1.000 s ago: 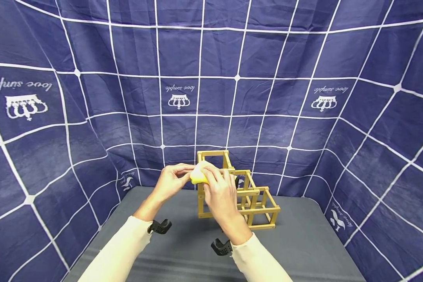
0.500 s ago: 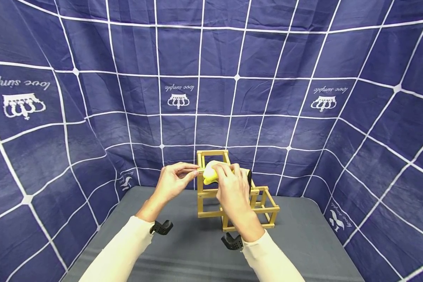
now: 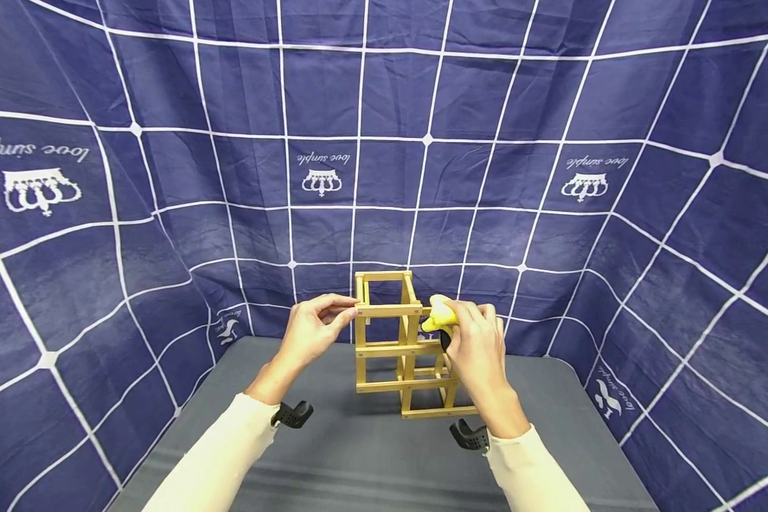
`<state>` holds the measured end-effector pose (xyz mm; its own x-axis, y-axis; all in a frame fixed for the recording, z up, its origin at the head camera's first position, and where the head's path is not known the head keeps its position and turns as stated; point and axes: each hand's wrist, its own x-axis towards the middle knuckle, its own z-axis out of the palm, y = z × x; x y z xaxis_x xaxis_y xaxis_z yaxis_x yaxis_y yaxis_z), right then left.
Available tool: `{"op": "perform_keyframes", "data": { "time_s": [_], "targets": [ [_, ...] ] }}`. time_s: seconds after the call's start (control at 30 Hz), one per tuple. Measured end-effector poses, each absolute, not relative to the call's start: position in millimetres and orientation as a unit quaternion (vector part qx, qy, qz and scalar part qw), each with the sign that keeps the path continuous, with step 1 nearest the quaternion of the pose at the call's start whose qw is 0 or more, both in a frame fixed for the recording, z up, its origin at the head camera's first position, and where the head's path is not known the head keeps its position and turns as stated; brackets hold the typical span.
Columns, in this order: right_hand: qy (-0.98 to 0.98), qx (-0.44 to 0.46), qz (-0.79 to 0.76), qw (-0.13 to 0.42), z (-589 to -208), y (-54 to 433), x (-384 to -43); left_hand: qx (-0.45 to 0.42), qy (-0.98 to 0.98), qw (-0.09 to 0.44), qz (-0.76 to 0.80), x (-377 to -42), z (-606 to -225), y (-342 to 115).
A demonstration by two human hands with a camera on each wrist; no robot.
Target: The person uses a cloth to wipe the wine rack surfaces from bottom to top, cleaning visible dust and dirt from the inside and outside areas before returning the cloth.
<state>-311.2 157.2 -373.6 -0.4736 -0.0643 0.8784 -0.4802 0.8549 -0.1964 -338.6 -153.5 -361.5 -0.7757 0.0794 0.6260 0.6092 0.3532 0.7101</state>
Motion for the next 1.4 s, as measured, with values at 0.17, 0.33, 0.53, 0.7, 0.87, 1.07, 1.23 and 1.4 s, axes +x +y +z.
{"op": "perform_keyframes", "data": {
  "time_s": [0.17,0.33,0.53,0.7,0.87,1.07,1.23,1.4],
  "targets": [
    [-0.821,0.149,0.265,0.483,-384.2,177.4,-311.9,-0.217,-0.784,0.313,-0.490,-328.8,-366.3,-148.8],
    [-0.807,0.131,0.316,0.481,-394.7,200.3,-304.8,-0.215,-0.771,0.427,-0.420,-317.0,-376.0,-135.9],
    [-0.803,0.091,0.342,0.480,-411.4,226.6,-289.9,-0.291,-0.734,0.493,-0.366,-300.7,-391.8,-98.6],
    [-0.803,0.065,0.339,0.486,-427.0,244.7,-277.3,-0.352,-0.749,0.460,-0.323,-295.7,-410.5,-54.7],
    [-0.805,0.043,0.338,0.486,-441.3,258.4,-265.9,-0.364,-0.798,0.394,-0.275,-305.0,-426.2,-14.0],
    [-0.812,0.025,0.333,0.479,-456.4,267.1,-256.8,-0.329,-0.847,0.392,-0.146,-323.9,-437.5,9.9],
    [-0.814,0.016,0.327,0.479,-465.4,271.4,-250.0,-0.313,-0.851,0.415,-0.074,-330.9,-443.6,9.2],
    [-0.812,0.012,0.330,0.481,-466.9,275.1,-248.5,-0.319,-0.842,0.430,-0.068,-334.0,-442.2,-3.2]
  ]
}}
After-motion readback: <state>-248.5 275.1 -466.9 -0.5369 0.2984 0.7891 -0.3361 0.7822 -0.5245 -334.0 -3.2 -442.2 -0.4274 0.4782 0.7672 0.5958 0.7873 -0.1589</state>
